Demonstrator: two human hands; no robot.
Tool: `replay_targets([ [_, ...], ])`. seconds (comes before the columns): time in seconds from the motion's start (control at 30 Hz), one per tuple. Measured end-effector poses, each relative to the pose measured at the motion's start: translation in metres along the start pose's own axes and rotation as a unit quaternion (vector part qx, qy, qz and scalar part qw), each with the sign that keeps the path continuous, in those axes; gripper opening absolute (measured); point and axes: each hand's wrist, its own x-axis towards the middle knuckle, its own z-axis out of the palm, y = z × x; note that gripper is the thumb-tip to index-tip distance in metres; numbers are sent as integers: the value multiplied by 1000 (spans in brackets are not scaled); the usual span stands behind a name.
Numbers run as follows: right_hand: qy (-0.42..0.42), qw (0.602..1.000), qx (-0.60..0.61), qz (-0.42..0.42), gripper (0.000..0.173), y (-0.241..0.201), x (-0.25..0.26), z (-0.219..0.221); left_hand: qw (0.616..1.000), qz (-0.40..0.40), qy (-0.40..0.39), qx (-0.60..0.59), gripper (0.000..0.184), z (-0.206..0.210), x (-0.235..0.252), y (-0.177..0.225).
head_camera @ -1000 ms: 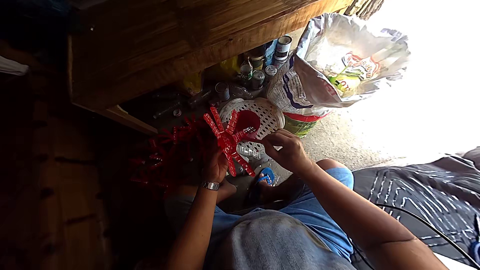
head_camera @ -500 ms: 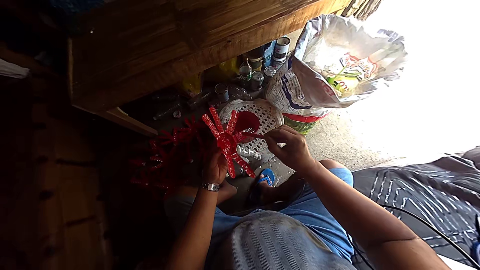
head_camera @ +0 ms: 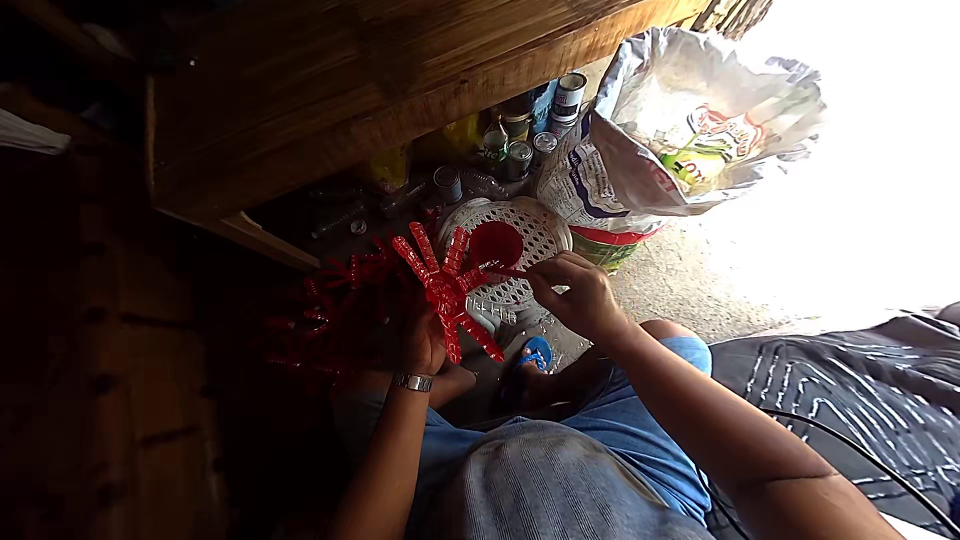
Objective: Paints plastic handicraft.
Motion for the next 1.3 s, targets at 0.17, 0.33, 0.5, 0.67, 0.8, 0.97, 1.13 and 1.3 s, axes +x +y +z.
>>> replay_targets([
  [0.17, -43, 999, -12, 6, 16, 7, -5, 7, 1000, 2, -4, -1, 33, 5, 2, 1],
  [0.33, -23, 1000, -7, 0, 14, 4, -3, 5, 1000, -6, -7, -2, 33, 5, 2, 1],
  [0.5, -37, 999, -6, -1, 16, 5, -1, 11, 1000, 2, -19, -10, 30, 6, 2, 1],
  [0.67, -22, 1000, -9, -4, 14, 1, 1, 8, 999, 0, -36, -21, 38, 3, 3, 0],
  [0.8, -38, 999, -18, 3, 15, 2, 4, 9, 999, 7, -37, -17, 34, 9, 1, 2],
  [0.97, -25, 999, -30, -15, 13, -3, 4, 0, 998, 6, -50, -27, 39, 7, 2, 1],
  [1.13, -39, 999, -22, -5, 14, 2, 1, 1, 998, 7, -51, -24, 41, 5, 4, 0],
  [1.3, -29, 999, -24, -15, 15, -2, -6, -3, 999, 7, -40, -26, 33, 7, 3, 0],
])
